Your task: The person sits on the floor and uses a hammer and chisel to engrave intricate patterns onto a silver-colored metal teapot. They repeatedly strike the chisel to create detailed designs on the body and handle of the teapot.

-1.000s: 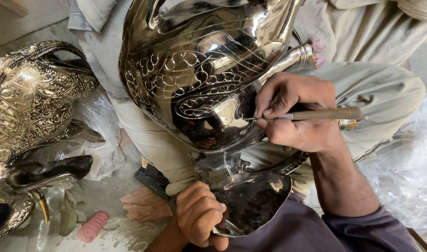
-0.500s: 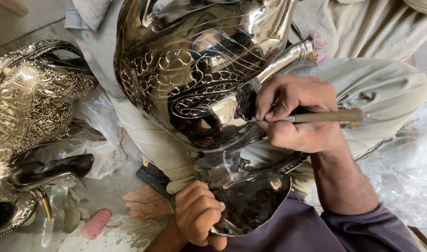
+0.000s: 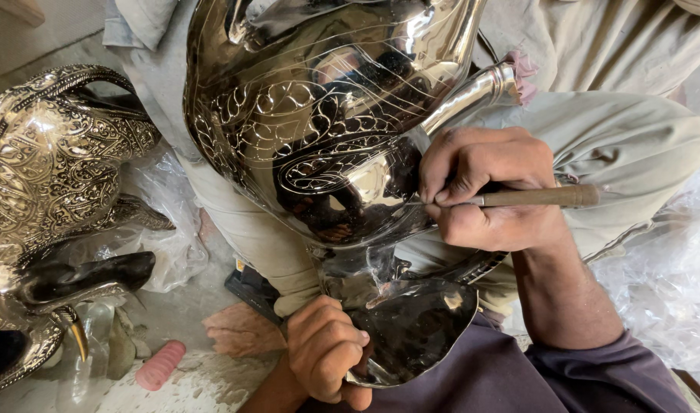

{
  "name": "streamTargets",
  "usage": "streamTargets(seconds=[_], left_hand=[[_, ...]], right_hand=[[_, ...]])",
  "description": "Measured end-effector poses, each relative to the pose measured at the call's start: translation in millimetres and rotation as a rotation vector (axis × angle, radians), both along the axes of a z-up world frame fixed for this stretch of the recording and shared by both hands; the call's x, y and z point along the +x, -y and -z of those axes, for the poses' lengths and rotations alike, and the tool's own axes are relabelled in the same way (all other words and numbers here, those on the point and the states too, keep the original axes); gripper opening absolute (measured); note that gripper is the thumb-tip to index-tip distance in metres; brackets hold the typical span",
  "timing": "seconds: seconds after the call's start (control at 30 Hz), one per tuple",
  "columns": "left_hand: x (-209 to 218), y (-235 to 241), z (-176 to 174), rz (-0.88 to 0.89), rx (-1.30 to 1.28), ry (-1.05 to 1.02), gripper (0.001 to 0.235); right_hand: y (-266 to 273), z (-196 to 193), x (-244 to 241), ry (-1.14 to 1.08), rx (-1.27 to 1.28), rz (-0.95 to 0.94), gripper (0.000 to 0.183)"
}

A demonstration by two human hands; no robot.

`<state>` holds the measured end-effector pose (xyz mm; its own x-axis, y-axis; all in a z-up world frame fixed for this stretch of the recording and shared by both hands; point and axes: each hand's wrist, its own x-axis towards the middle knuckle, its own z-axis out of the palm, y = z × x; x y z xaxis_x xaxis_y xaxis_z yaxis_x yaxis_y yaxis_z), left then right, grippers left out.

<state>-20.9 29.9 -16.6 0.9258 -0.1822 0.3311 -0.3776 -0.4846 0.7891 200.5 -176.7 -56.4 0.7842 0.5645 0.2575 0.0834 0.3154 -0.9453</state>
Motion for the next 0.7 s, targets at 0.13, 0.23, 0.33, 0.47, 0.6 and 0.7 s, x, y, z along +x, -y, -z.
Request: streamTargets(seconds=[0.13,0.23,0.33,0.47,0.6,0.7], left_hand=[[2,-3,-1,0.023,-0.013,-0.014,0.051],[2,-3,-2,0.031,0.003,0.010,0.049],[3,-2,-3,0.016,-0.003,0.005,0.050],[3,-3,-5,0.026,-0.014,0.000,0.050],[6,-6,-2,0.048,-0.025,0.034,0.050],[7,-7,-2,0.061,-0.023,0.050,0.050]], right_hand=[[2,1,-3,0.049,-0.019,0.003,0.017],[0,-1,-8,-0.024,0.016,0.048,0.017],[-7,-10,-15,-0.254,0.105,0.193,0.018],[-23,-32,-51,-0.503,0.013,0.388,0.014],[-31,-28,-59,-0.632,0.102,0.508,0.017],[-32,-26,-60,-0.502,0.035,0.441,0.016]])
